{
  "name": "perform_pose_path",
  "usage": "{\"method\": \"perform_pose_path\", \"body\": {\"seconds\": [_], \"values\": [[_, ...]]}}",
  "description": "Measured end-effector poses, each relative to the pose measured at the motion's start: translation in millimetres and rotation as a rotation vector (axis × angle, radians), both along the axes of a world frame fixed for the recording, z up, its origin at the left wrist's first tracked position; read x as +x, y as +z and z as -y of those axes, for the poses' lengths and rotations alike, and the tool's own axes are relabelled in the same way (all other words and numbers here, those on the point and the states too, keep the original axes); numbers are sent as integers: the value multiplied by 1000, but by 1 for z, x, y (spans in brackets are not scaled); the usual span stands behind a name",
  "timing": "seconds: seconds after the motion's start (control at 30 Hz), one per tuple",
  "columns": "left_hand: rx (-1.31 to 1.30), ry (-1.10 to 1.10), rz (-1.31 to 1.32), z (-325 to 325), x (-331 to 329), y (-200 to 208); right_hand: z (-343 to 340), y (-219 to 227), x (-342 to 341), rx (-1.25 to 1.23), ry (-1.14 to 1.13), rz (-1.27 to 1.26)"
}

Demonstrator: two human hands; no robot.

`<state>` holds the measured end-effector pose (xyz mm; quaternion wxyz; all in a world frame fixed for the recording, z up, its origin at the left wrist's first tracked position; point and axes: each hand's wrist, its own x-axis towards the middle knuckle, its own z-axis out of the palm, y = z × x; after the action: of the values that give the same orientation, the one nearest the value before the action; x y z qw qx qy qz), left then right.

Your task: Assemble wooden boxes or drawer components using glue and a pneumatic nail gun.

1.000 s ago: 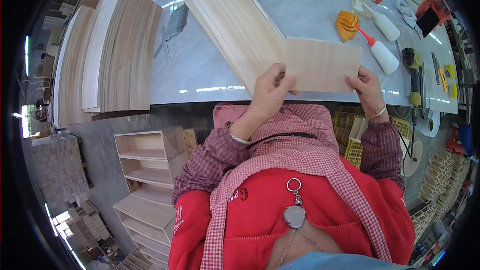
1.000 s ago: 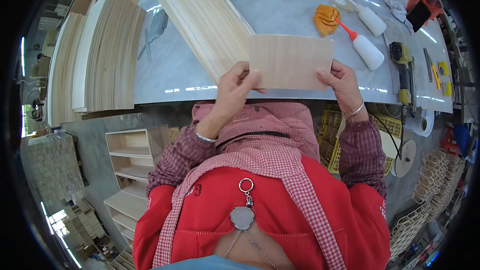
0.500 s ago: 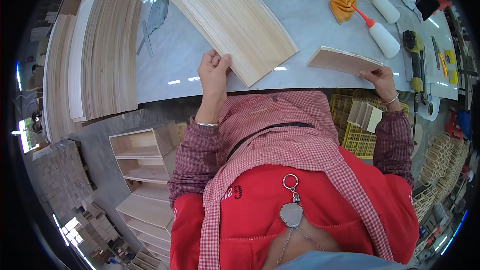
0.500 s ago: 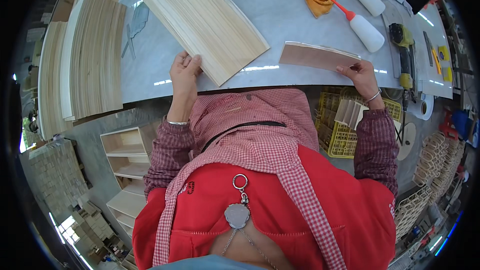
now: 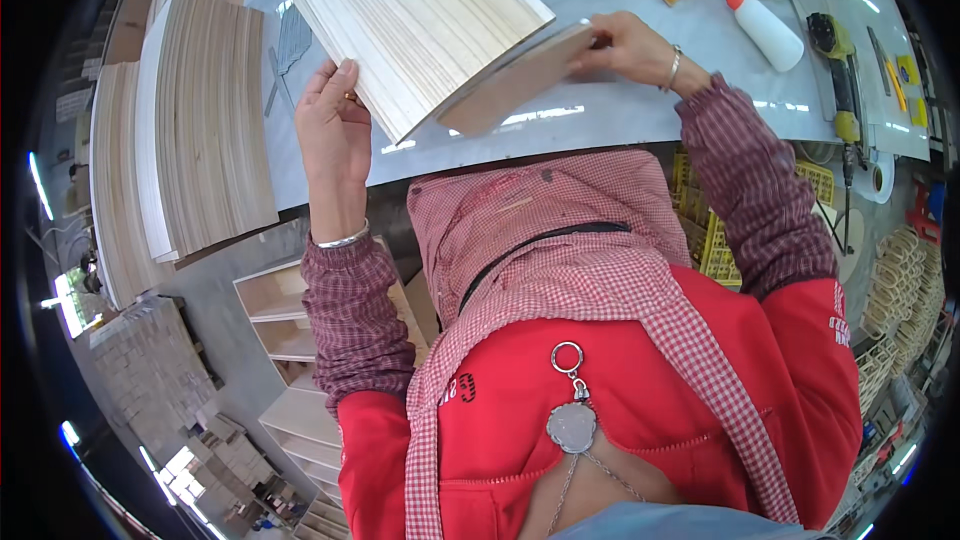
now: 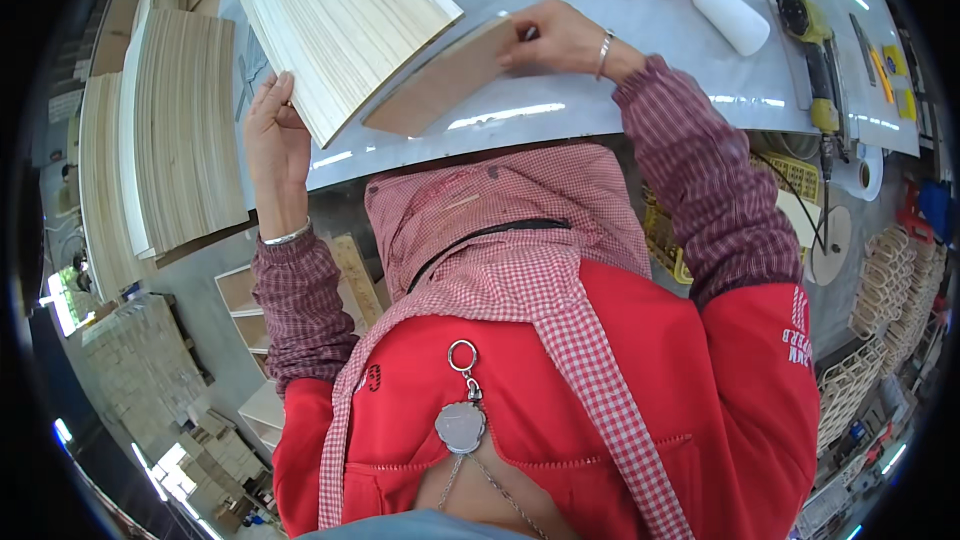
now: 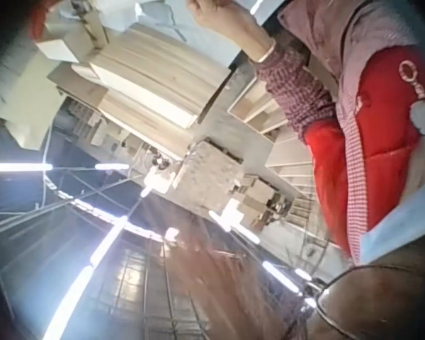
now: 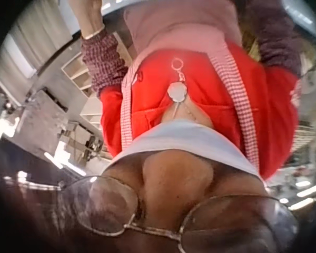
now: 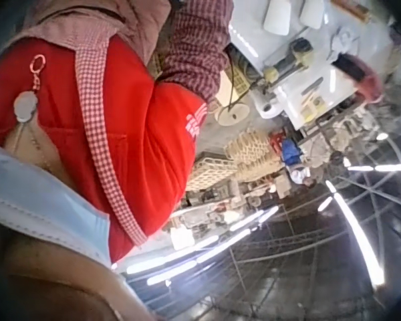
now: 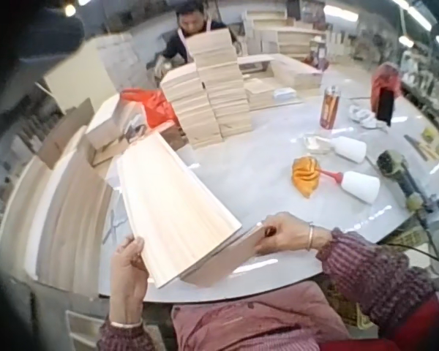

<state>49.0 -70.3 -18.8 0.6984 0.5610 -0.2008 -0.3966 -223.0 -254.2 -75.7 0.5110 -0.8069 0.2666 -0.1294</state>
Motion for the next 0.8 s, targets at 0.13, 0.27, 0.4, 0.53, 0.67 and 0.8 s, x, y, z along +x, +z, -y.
{"method": "perform_pose_path", "body": {"seconds": [0.13, 0.27, 0.4, 0.53, 0.67, 0.8], "values": [[6, 12, 6, 2, -2, 0, 2, 0, 21, 33, 73, 1], [9, 15, 2, 3, -6, -2, 2, -1, 25, 41, 105, -16], [7, -6, 5, 4, -9, -3, 2, 0, 22, 35, 106, -8], [24, -20, 28, 4, -10, -6, -2, 6, 21, 45, 108, 21], [32, -13, 32, 5, -13, -5, -3, 3, 22, 56, 114, 45], [40, -16, 40, 3, -12, -5, -3, 3, 23, 71, 124, 56]]}}
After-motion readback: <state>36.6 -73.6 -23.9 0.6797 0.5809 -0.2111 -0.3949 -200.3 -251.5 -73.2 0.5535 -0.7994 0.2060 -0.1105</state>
